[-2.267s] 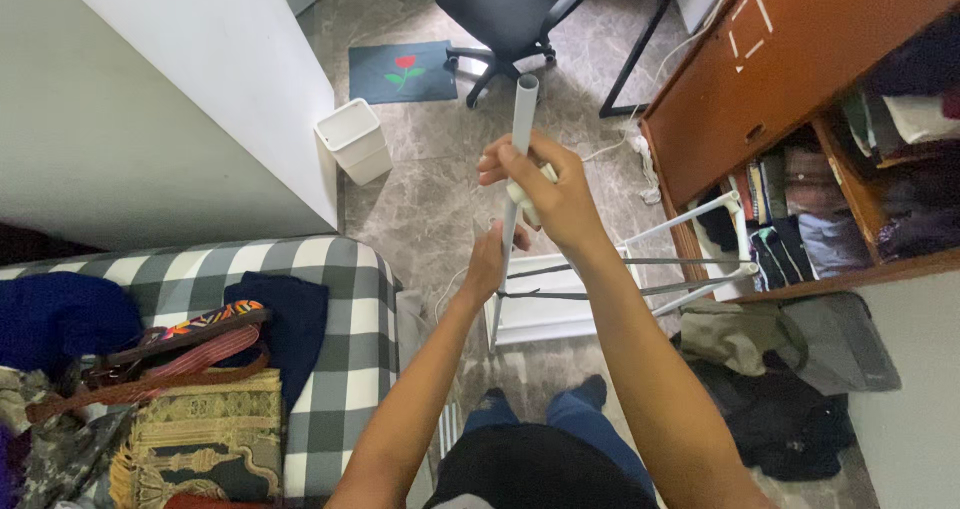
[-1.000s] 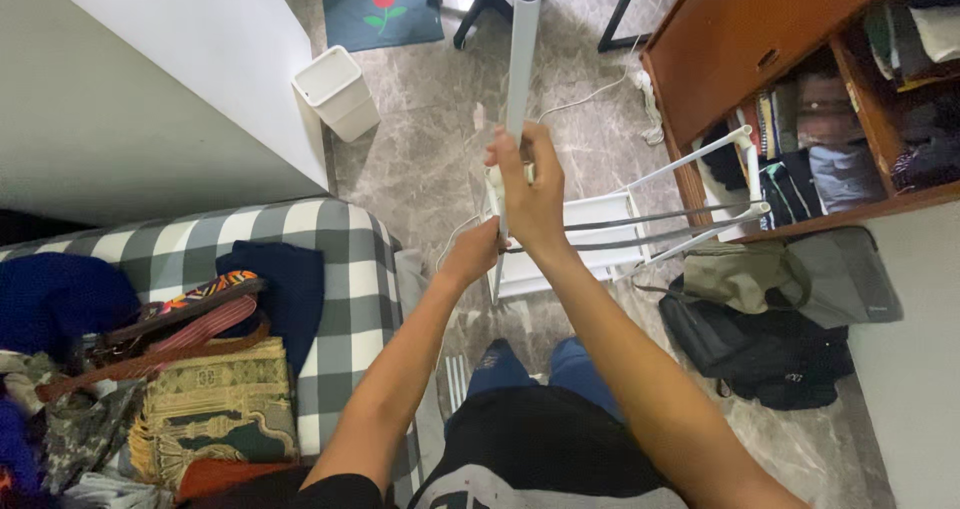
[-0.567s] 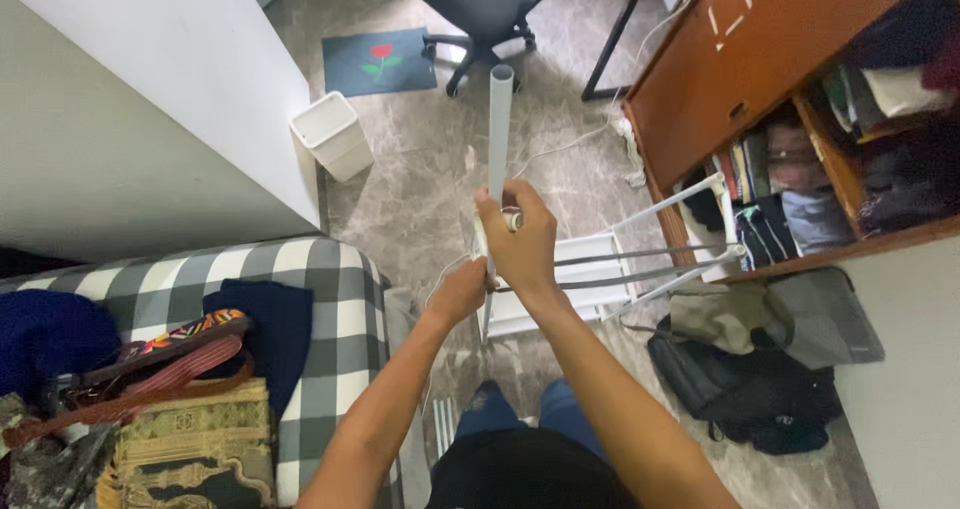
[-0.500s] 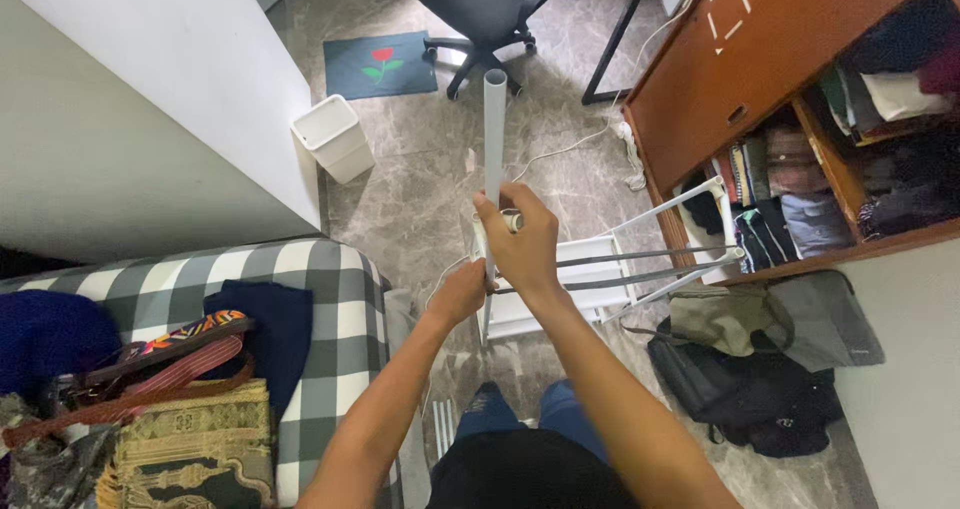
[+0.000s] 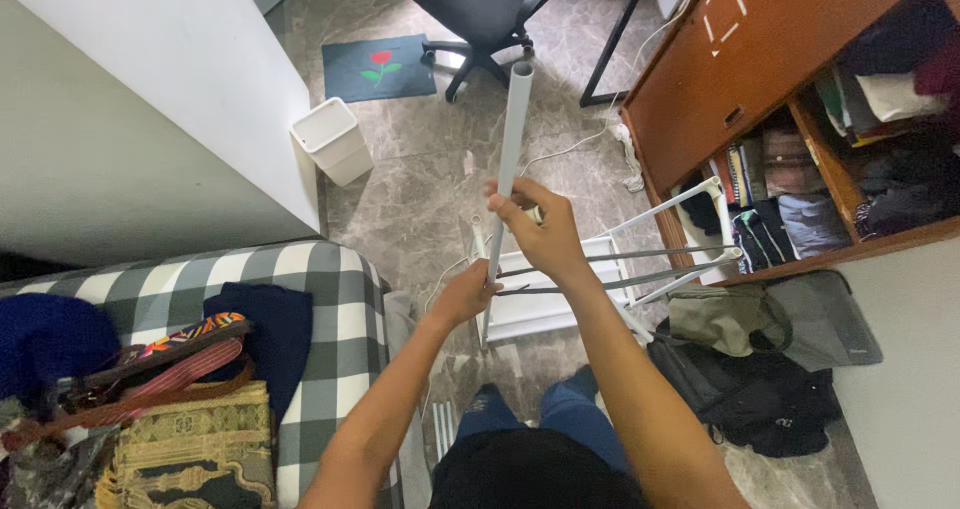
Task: The person takes apart a white metal storage rack with fabric shelves, pulling the vertical poles off the frame and detaching small connector fittings by hand. They lay the poles and fittings on the floor, then fit the poles and connectors back onto the rack frame to rebuild it.
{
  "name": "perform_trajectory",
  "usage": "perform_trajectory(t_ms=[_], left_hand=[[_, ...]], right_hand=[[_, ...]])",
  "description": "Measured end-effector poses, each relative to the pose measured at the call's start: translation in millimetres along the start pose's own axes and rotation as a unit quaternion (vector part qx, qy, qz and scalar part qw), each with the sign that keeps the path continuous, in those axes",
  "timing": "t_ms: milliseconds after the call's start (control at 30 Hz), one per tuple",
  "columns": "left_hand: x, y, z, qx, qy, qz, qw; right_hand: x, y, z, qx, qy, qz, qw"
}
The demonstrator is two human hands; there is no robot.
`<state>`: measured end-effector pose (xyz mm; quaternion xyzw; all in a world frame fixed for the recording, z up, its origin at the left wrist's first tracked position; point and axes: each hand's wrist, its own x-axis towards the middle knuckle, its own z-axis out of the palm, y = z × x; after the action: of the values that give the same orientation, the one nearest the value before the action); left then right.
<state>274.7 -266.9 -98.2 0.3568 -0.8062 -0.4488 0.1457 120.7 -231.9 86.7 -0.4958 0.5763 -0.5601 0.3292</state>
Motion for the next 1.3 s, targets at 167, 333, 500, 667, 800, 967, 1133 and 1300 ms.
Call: perform_trajectory(t_ms=[167,333,500,667,800,967,1133,1300], left_hand=[[1,-14,-5,0.011,-0.017,0.075,0.997],[2,-12,0,0.034,0.002,0.062,0.997],[1,-6,-4,0.032,-0.012,0.01,0.999],[-8,7,-6,0.06,0.006,-0.001,0.998],[-7,2,-10,-0.027,-0.014,0.034,0.999],[4,-15,-12,0.041,-0.044,0.095,0.994],[10,-17,-9,0.046,-0.042,0.069,0.996],[9,-13,-9,0.063,-0.026,0.085,0.994]], right_hand=[[-6,-9,18,-0.047,0.08,-0.078,0.993],[-3,-12,21,-0.061,0.112,-0.047,0.991],[1,-11,11,-0.085,0.058,-0.065,0.993],[-1,-12,6,-0.062,0.066,-0.056,0.994],[-9,-11,15,-0.063,0.098,-0.05,0.992],[-11,-7,23,-0.124,0.116,-0.074,0.983],[-7,-4,24,-0.09,0.11,-0.09,0.986],[-8,0,17,-0.082,0.08,-0.057,0.992]])
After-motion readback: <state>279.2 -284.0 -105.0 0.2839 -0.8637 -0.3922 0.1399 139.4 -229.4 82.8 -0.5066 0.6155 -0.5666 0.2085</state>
